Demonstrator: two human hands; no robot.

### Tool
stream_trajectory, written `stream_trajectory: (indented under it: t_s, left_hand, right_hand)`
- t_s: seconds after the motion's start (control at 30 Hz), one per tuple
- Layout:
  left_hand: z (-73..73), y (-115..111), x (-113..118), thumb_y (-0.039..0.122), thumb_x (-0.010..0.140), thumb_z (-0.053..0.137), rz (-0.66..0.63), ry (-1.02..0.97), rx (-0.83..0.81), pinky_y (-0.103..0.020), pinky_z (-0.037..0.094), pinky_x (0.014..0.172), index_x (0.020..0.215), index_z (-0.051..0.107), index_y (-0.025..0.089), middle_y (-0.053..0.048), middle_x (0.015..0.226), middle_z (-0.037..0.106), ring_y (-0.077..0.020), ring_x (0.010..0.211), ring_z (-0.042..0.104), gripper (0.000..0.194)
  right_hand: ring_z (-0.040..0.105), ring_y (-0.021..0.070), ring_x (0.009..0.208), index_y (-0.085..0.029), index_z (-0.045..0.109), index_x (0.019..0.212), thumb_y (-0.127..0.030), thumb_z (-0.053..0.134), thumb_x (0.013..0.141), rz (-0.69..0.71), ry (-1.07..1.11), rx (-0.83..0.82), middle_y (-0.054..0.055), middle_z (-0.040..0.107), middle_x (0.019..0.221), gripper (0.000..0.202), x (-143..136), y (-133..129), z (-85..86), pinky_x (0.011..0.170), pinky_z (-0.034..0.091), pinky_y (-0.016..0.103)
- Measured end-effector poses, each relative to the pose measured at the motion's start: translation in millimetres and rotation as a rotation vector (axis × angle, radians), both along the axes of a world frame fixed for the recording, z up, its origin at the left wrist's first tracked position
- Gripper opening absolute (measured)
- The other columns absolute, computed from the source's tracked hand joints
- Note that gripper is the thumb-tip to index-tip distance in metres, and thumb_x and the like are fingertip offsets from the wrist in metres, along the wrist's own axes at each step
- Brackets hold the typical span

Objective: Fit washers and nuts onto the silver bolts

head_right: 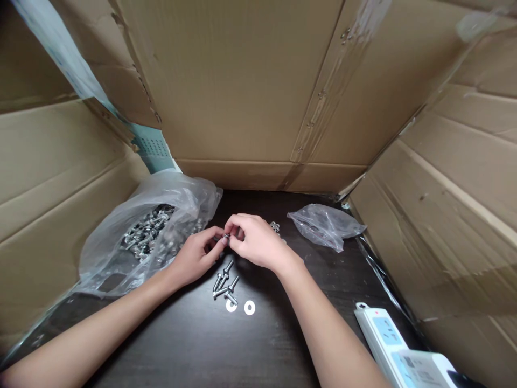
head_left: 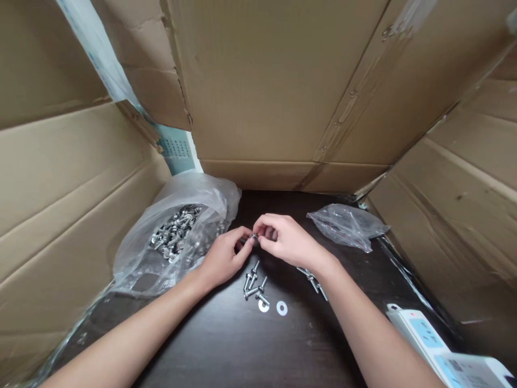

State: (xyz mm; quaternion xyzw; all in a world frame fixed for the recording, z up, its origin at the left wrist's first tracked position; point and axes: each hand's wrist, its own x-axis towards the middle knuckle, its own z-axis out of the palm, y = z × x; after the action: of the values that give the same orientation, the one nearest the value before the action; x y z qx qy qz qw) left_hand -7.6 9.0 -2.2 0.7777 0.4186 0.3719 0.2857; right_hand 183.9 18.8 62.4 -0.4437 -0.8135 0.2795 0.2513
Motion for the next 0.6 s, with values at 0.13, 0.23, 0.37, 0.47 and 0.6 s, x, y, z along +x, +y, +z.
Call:
stream_trajectory:
  t_s: [0.13,0.23,0.37,0.47,0.6]
  left_hand:
    - [0.0,0.8,0.2,0.027,0.1,0.053,0.002,0.011,0.014,-0.027,0.048,0.072,0.102,0.067,0.019,-0.002,0.089,0.073,-0.0168,0.075,0.066,0.016]
    - [-0.2,1.0,0.6,0.026,0.1,0.053,0.005,0.01,0.021,-0.027,0.049,0.072,0.102,0.067,0.019,-0.002,0.09,0.073,-0.0168,0.075,0.066,0.016]
    - [-2.7,1.1,0.3,0.028,0.1,0.053,0.015,0.02,0.02,-0.027,0.05,0.069,0.102,0.066,0.019,-0.003,0.09,0.073,-0.0169,0.074,0.068,0.015]
    - [-5.1,1.9,-0.2,0.03,0.1,0.054,0.032,0.038,0.024,-0.028,0.052,0.068,0.103,0.065,0.019,-0.004,0.089,0.074,-0.0179,0.075,0.069,0.016]
    - [-7.4,3.5,-0.3,0.03,0.099,0.055,0.039,0.044,0.049,-0.029,0.053,0.068,0.105,0.065,0.019,-0.004,0.088,0.074,-0.018,0.075,0.069,0.016]
  right_hand:
    - [0.055,0.0115,0.069,-0.019,0.067,0.086,-0.001,0.061,0.08,-0.005,0.002,0.015,-0.001,0.064,0.083,0.02,-1.0,-0.3,-1.4,0.065,0.043,0.026]
    - [0.055,0.0109,0.069,-0.019,0.067,0.086,-0.003,0.063,0.08,-0.006,0.007,0.028,-0.001,0.063,0.086,0.018,-1.2,0.2,-2.0,0.065,0.043,0.025]
    - [0.058,0.0113,0.07,-0.019,0.069,0.086,-0.007,0.063,0.08,-0.039,0.032,0.049,0.001,0.065,0.088,0.014,12.0,5.1,3.2,0.065,0.045,0.025]
    - [0.059,0.013,0.068,-0.019,0.069,0.089,-0.013,0.064,0.08,-0.171,0.037,0.067,0.001,0.068,0.084,0.011,35.4,12.5,9.3,0.064,0.046,0.026]
    - [0.057,0.0135,0.062,-0.018,0.07,0.085,-0.013,0.059,0.078,-0.374,-0.094,0.072,0.0,0.068,0.072,0.013,68.2,22.9,9.4,0.061,0.043,0.026]
